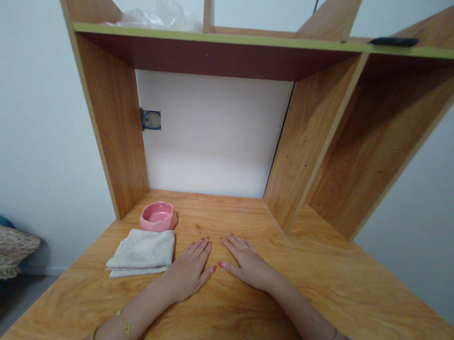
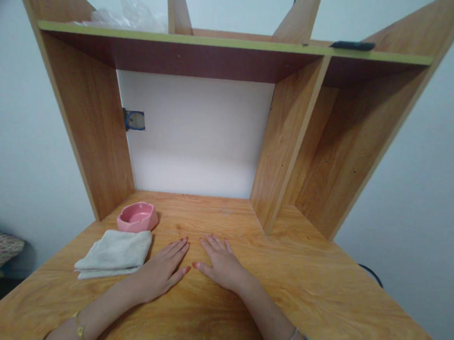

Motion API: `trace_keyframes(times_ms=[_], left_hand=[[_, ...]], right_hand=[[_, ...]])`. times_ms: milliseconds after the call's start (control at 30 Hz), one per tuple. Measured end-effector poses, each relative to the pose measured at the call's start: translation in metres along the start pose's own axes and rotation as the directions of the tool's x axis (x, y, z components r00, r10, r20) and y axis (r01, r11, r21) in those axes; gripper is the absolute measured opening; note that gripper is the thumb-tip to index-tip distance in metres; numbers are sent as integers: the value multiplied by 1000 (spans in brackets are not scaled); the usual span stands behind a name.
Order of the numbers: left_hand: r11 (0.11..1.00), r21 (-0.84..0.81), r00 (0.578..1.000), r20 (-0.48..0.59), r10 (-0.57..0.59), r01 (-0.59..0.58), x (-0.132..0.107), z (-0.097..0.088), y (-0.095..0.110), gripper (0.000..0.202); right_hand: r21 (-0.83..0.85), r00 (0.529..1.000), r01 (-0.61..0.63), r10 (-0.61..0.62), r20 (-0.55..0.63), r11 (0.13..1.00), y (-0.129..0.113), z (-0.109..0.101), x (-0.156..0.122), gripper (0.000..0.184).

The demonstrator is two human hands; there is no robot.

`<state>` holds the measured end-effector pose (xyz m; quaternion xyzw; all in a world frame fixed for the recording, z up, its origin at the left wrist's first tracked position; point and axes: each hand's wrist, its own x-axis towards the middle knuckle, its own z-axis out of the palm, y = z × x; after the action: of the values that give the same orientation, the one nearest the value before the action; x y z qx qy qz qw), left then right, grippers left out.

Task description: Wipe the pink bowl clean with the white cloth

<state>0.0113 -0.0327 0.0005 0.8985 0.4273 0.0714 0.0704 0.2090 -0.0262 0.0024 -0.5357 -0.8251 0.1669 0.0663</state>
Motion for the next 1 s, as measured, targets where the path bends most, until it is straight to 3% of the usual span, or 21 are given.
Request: trace_keyframes(times_ms=[1000], left_hand=[[999,-27,999,-40,17,-18,-1,2,-1,58]], right_hand=[[12,1000,-3,3,-1,1000,-1,-1,-1,77]])
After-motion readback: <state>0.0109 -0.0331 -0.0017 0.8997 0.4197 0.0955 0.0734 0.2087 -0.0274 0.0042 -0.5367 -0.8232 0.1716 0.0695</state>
